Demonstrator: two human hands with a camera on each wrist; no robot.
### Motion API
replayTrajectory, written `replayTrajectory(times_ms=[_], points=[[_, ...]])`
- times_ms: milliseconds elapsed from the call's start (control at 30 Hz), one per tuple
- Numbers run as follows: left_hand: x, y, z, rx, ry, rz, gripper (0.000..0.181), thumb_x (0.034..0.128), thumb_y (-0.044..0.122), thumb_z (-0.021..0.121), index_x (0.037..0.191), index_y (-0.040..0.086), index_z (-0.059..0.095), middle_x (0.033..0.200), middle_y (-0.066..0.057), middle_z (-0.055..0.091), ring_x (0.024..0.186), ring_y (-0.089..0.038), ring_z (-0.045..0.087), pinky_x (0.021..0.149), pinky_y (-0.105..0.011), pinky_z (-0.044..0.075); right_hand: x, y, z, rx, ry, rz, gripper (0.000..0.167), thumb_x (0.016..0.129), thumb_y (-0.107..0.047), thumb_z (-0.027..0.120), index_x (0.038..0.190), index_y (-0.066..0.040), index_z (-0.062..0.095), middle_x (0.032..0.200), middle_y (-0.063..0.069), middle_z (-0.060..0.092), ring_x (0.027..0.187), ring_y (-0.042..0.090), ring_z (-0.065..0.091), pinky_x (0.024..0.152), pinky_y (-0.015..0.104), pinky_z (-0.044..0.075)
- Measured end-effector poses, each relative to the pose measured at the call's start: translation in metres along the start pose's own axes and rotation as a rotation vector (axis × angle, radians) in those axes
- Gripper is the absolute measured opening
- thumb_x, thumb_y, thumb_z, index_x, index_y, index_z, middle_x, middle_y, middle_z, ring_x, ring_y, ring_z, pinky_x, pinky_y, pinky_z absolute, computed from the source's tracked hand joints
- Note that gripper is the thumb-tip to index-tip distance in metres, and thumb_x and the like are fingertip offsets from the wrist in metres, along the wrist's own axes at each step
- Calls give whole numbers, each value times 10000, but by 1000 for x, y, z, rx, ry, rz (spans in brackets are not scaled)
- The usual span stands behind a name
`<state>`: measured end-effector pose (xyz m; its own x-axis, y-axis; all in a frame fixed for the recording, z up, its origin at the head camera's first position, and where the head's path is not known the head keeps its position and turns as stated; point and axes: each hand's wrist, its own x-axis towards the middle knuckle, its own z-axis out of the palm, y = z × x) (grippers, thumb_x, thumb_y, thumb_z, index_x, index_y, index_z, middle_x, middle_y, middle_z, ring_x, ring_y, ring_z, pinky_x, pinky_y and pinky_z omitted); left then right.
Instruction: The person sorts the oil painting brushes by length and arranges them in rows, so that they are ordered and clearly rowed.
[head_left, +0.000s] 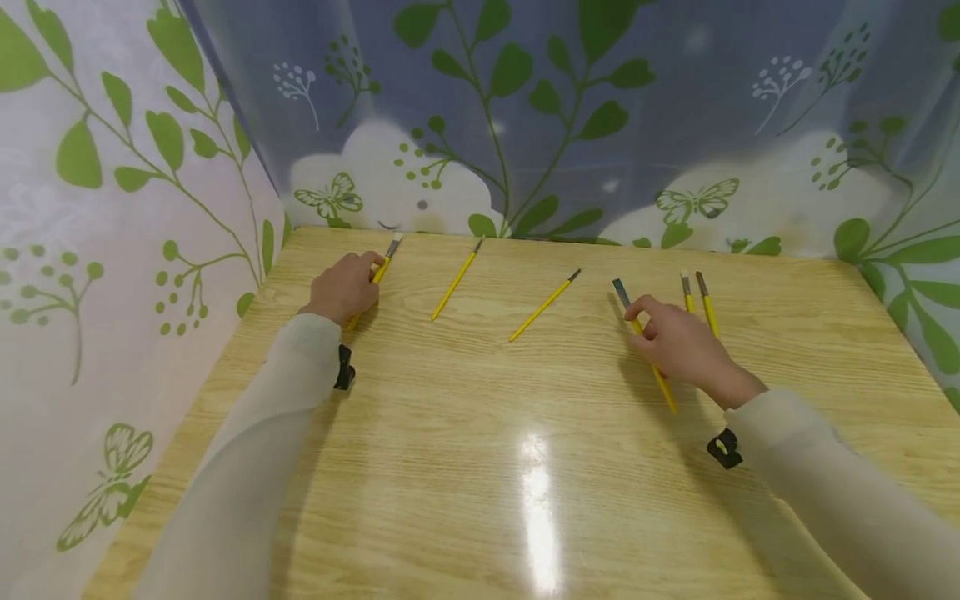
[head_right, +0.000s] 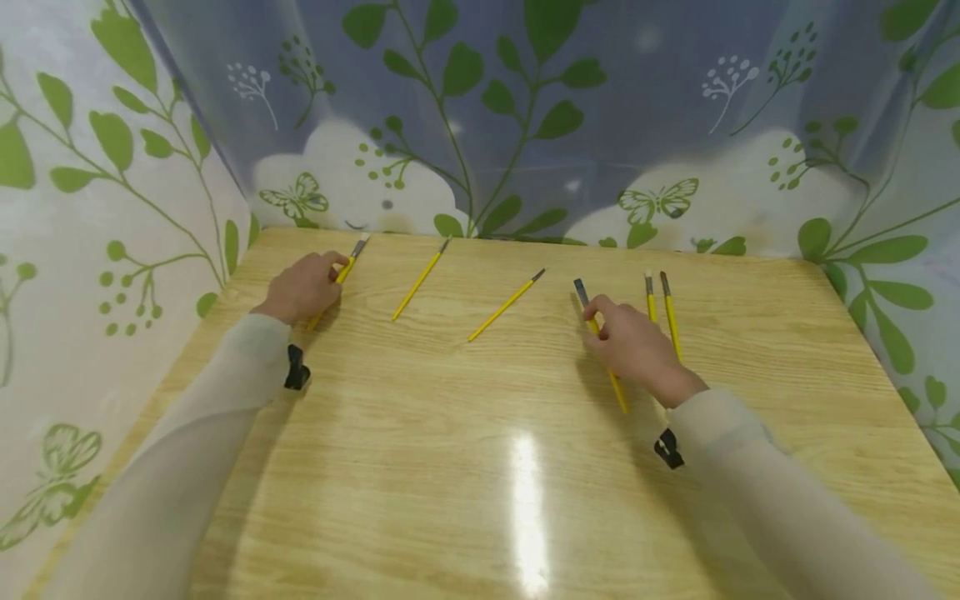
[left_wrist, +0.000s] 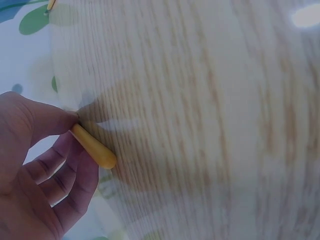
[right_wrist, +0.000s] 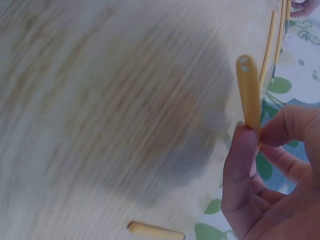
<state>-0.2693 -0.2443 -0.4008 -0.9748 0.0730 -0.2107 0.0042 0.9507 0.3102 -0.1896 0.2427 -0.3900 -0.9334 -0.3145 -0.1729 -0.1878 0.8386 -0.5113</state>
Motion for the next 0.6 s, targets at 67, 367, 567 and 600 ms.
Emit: replayTrajectory(times_ms=[67,367,567,600], points=[[0,1,0,0,0,2,559,1104,131,466,1660,127,417,1446,-210,573,1092,-378,632,872,-557,537,0,-1,2,0,-7,-4,356,1068,-97,576,1412,-10,556,665,38,579,469,179,492,486,318,377],[0,1,0,2,6,2,554,1102,135,472,1654,131,422,1440,-201,579,1111,-381,640,888,-560,544,3,-4,10,-1,-36,10,396,1038,-105,568,1428,-36,563,609,-2,502,469,150,431,497,298,348],[0,0,1,-6,6,2,559,1097,137,469,1653,131,422,1453,-197,577,1142,-379,645,908,-565,549,5,-7,14,-4,-36,11,394,1033,-100,584,1417,-13,564,639,5,538,486,142,454,520,303,377],[0,0,1,-6,6,2,560,1095,136,467,1653,131,422,1454,-197,576,1141,-377,645,905,-563,549,5,-7,15,-1,-37,13,389,1035,-101,584,1413,-12,564,646,8,546,484,143,464,518,305,384]])
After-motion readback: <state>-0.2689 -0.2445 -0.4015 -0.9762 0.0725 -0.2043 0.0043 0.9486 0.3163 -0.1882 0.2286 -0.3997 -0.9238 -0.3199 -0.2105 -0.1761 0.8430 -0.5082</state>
